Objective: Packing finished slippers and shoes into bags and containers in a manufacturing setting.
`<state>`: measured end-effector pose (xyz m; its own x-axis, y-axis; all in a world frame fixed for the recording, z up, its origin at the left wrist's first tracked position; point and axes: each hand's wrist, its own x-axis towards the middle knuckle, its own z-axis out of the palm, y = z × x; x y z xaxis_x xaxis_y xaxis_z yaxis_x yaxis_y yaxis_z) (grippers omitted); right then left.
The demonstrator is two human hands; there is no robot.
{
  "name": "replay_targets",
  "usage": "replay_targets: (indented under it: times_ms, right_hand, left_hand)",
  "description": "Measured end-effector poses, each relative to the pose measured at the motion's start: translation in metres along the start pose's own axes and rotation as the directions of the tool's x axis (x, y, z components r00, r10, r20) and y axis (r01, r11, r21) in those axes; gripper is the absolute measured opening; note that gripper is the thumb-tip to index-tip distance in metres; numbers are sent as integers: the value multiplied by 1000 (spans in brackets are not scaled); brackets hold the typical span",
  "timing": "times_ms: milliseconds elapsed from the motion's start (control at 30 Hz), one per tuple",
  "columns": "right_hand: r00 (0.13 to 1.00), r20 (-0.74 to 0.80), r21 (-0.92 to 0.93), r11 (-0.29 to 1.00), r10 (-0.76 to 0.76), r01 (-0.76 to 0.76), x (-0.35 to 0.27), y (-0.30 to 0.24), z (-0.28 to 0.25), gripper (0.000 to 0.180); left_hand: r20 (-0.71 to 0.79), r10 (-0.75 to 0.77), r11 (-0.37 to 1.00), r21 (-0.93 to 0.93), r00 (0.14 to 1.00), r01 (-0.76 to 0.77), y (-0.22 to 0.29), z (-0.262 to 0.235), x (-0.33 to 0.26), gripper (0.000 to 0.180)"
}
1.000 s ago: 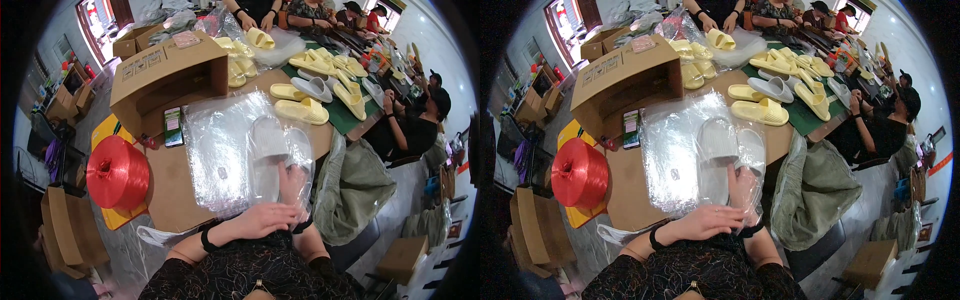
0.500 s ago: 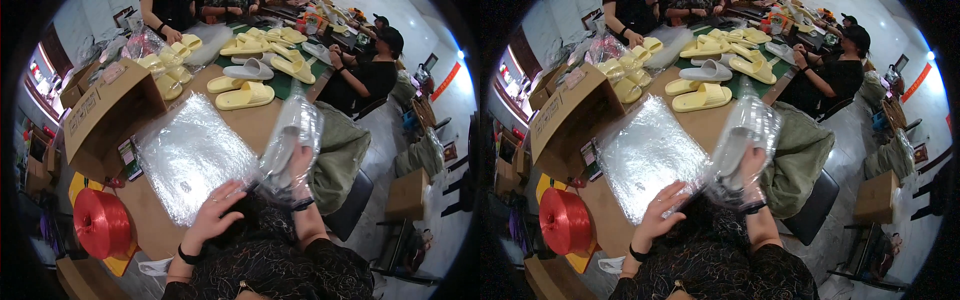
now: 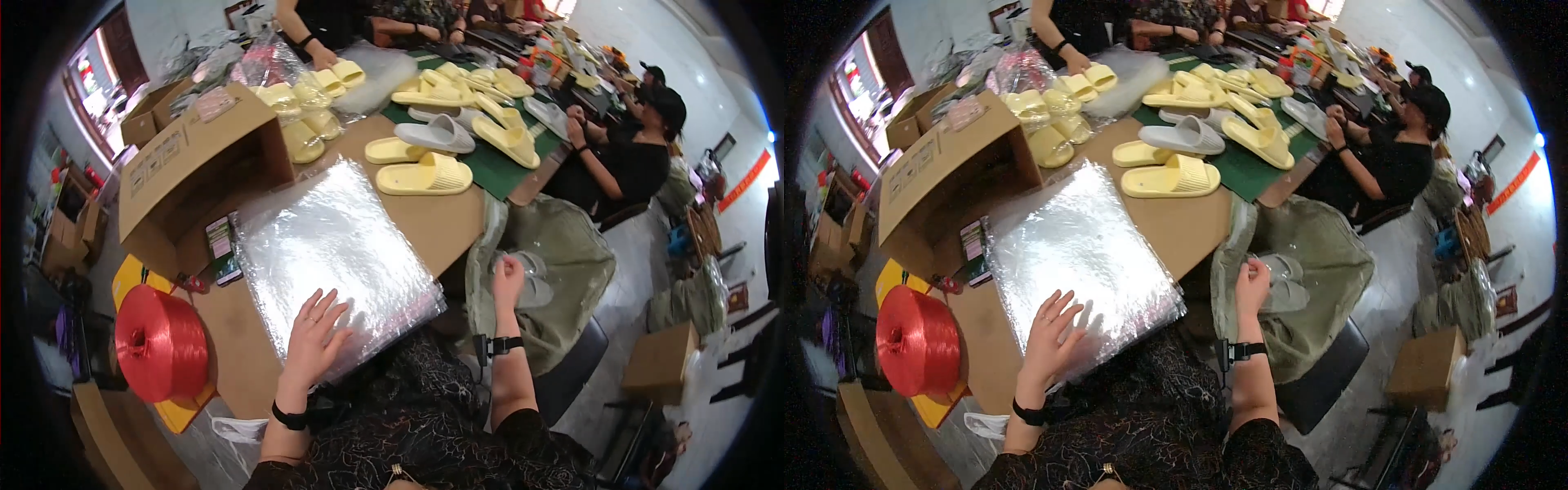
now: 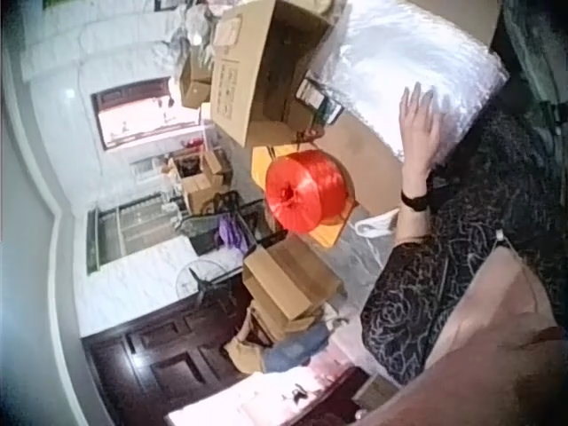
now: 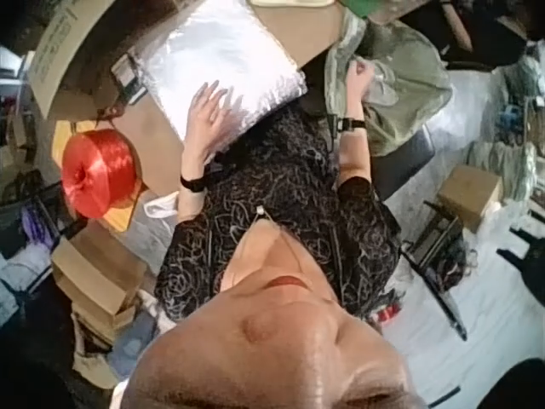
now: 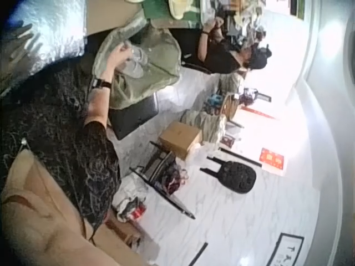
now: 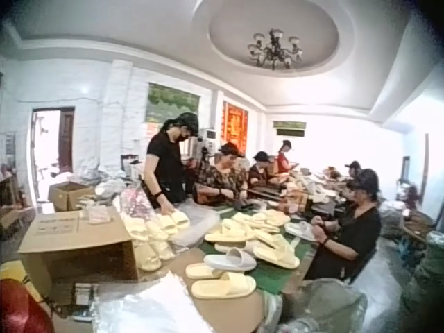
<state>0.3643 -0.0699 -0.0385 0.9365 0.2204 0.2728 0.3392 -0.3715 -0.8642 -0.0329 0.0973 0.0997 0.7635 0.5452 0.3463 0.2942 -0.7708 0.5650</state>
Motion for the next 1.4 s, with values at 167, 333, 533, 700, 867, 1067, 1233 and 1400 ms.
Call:
replay_targets:
  times_ms: [167,333,533,700,867,1067,1233,1400]
  right_hand:
    - [954,218,247,957,-205,149,46,-94,63,18]
    - [975,203,-426,888,-93,173,89,-154,137,82]
    - [948,308,-496,864,79,89,135,-148,174,93]
    - [935,148,76,946,-322,314,145,-193,151,79]
    - [840,397,463,871,-369,164,128,-274,87,75]
    - [714,480,542,812,-510,216,69,-311,40,74]
    - [661,506,766,640,-553,-51,23,-321,41,80]
    - [716,436,617,760,-545,202,5,-261,78,78]
  left_hand:
    - [70,-113,970,222,991,95,-19,18,-15,62]
    - [70,-149,968,214,986,131,-36,36,-29,72]
    - [62,-171,959,239,983,152,-32,38,-29,72]
    - [45,-148,966,220,988,135,-37,41,-33,72]
    - [38,-133,968,219,990,122,-40,40,-34,73]
    - [47,-132,970,213,990,119,-37,38,-32,71]
    - [45,-97,970,229,994,85,-41,41,-28,71]
    - [66,-177,962,223,982,159,-30,36,-26,67]
